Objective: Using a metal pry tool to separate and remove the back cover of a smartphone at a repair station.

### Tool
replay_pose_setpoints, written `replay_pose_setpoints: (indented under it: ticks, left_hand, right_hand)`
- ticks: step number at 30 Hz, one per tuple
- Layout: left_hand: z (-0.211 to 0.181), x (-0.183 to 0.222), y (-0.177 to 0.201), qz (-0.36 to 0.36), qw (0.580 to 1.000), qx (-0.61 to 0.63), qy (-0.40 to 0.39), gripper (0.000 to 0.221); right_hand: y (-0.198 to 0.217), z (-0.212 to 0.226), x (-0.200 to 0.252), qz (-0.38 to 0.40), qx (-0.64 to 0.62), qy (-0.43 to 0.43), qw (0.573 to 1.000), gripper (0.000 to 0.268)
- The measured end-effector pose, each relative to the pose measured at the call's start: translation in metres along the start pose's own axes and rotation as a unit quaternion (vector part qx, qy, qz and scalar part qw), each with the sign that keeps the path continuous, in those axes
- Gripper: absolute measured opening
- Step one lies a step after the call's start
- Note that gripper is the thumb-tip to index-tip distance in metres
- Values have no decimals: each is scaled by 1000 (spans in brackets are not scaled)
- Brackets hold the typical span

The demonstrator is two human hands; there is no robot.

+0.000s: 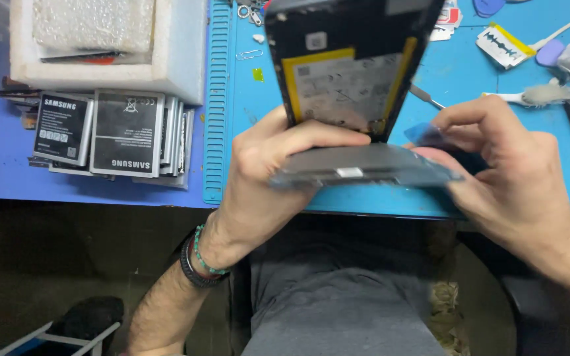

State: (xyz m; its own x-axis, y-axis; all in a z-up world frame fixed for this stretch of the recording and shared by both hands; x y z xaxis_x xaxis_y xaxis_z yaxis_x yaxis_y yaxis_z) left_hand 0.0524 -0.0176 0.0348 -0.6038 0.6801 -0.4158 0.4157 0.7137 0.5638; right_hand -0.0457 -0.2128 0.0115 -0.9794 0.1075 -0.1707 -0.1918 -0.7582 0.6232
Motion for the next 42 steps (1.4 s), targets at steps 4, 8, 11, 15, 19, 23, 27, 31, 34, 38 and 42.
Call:
replay_pose_setpoints:
  ticks: [4,8,11,15,19,23,27,31,34,38,42]
  left_hand:
    - [5,-3,3,-26,999,5,23,23]
    - [23,2,2,-68,974,147,159,35]
    - [16,-7,8,-50,976,136,159,23]
    - [28,4,3,-90,967,160,177,36]
    - [36,11,0,-126,949,220,190,44]
    - [17,7,10,-98,981,143,90,27]
    - [12,7,16,-94,992,58,64,24]
    - [17,8,16,-78,993,43,78,19]
    - [22,10,18,-77,989,32,123,15]
    - [22,11,17,-74,989,61,114,12]
    - [23,12,17,-73,988,24,136,12]
  right_hand:
    - [0,2,1,8,-11,-1,1000,8]
    - [1,35,-10,7,-11,120,993,10]
    - [3,42,-13,-38,29,147,988,11]
    - [1,50,-19,-51,39,182,981,14]
    - [2,64,-20,-52,1,217,975,5]
    - [-2,60,-21,-40,-16,223,974,3]
    - [-5,54,-21,-36,-8,187,982,6]
    - [-8,54,-18,-23,-34,180,983,7]
    - [-9,53,-15,-27,-47,170,984,6]
    - [-9,58,-18,-20,-47,179,983,3]
    - [-6,65,-22,-26,-38,190,981,4]
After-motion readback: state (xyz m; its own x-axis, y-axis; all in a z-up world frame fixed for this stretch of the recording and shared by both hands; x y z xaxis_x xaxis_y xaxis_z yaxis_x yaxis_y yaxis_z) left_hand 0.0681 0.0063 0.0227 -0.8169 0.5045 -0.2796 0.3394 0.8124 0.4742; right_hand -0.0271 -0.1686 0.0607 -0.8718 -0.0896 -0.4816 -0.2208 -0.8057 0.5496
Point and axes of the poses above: each hand's wrist, its own x-axis away from the middle knuckle, its own y-axis out of the back of the hand, z = x × y, the point moved 8 cm from there along -x, towards the middle knuckle, and after that the axes turned 9 degrees about -x, right-handed, at the moved point
